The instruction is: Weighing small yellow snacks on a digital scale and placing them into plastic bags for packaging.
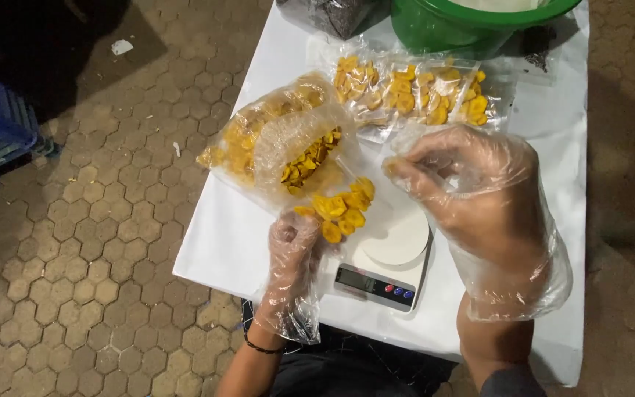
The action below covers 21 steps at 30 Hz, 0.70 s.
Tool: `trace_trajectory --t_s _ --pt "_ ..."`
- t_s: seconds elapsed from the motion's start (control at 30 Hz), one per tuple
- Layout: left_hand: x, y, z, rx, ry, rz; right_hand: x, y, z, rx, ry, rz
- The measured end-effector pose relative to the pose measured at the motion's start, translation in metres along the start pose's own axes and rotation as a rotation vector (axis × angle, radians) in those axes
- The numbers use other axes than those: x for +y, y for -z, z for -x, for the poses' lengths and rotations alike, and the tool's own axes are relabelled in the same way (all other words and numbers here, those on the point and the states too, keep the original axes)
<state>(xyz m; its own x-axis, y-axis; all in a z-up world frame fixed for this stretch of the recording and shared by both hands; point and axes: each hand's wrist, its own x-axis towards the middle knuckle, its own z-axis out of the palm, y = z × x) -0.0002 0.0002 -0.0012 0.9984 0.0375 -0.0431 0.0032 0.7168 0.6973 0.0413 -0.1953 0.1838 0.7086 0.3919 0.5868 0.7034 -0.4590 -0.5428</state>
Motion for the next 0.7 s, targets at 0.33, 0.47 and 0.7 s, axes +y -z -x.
trace_trajectory --t_s 0.33,0.47,0.7 --pt "0.0 0.001 0.004 -0.08 -0.116 0.009 -0.003 0.0 0.001 -0.026 -0.125 0.033" --pt "0.001 0.001 0.005 -0.032 -0.133 -0.062 -0.002 -0.003 0.002 -0.021 -0.096 0.055" --pt "0.027 -0.034 0.009 0.052 0.136 0.173 0.009 0.007 0.004 -0.081 0.012 0.078"
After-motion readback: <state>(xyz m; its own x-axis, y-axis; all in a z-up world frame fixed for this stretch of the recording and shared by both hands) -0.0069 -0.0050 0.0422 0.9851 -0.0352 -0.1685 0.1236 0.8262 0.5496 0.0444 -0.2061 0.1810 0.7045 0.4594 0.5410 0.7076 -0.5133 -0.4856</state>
